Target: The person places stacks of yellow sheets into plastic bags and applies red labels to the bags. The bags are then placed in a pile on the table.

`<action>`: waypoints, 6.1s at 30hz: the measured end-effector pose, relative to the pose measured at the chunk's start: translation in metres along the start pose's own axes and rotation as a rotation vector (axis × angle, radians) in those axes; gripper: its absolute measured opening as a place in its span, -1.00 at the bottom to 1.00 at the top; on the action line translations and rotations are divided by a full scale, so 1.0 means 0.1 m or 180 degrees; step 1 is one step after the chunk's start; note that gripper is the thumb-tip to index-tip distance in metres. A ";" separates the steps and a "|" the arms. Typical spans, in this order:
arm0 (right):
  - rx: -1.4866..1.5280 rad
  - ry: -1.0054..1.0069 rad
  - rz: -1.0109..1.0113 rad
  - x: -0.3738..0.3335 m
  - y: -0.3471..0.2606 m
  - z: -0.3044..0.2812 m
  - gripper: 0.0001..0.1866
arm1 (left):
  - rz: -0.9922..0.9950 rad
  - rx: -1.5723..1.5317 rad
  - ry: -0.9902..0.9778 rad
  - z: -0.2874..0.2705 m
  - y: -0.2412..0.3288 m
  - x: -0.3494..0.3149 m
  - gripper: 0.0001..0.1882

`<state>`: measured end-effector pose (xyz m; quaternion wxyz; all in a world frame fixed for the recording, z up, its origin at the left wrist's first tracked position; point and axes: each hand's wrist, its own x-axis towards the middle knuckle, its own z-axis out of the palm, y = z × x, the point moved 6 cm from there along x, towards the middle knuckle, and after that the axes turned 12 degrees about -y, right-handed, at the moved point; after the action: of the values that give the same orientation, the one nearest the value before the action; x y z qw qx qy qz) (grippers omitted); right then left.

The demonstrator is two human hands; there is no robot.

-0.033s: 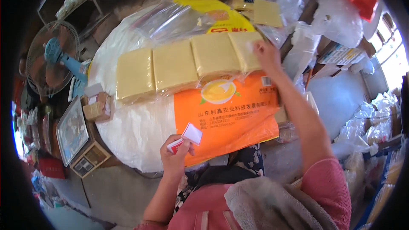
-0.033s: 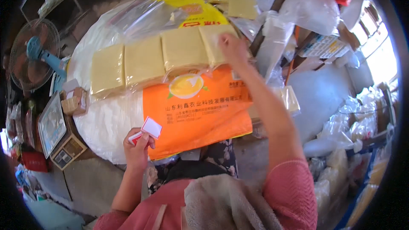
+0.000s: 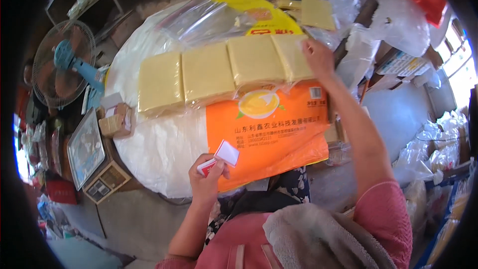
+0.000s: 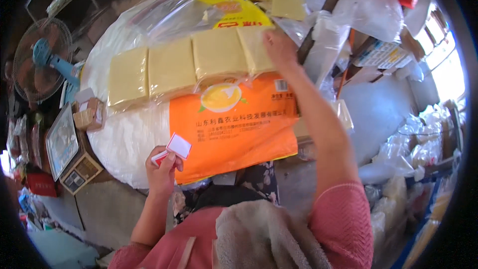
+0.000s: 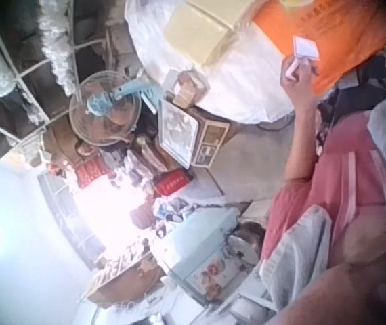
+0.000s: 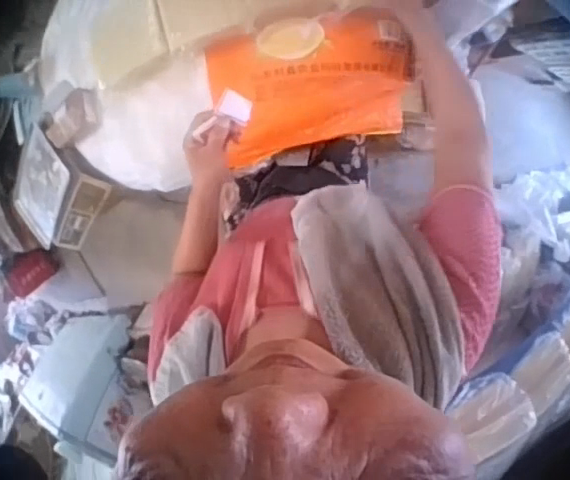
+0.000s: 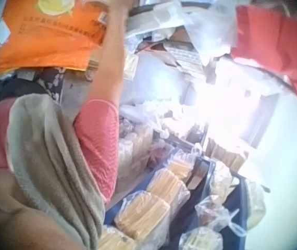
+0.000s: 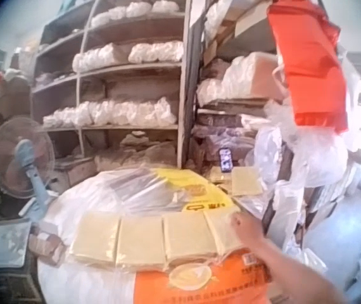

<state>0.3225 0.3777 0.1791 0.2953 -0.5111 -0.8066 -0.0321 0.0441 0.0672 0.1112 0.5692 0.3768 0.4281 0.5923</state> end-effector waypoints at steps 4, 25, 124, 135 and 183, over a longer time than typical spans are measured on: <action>-0.1442 -0.0346 -0.1378 -0.05 0.19 0.29 -0.91 | 0.0147 -0.0462 -0.0217 0.01 -0.02 0.08 -0.92; 0.2705 -0.2954 -0.0158 -2.35 -2.49 0.48 -0.79 | -0.0129 -0.1030 0.0528 -0.34 0.10 -0.46 -0.66; -0.0368 -0.0269 -0.0939 0.33 -0.79 1.03 -0.88 | -0.2522 0.4767 -0.2173 -1.61 -0.15 -1.48 -0.80; 0.2225 -0.1762 -0.0002 -0.97 -1.83 0.18 -0.76 | -0.0550 -0.0135 -0.0133 -0.71 0.22 -0.45 -0.77; 0.4642 -0.1601 0.0707 -1.77 -2.53 -0.39 -0.75 | -0.0096 -0.0316 -0.0260 0.19 0.42 -0.37 -0.87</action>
<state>0.1798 0.1005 0.1841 0.3664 -0.2574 -0.6108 0.6531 0.0502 0.0322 0.1586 0.6129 0.3655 0.3803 0.5883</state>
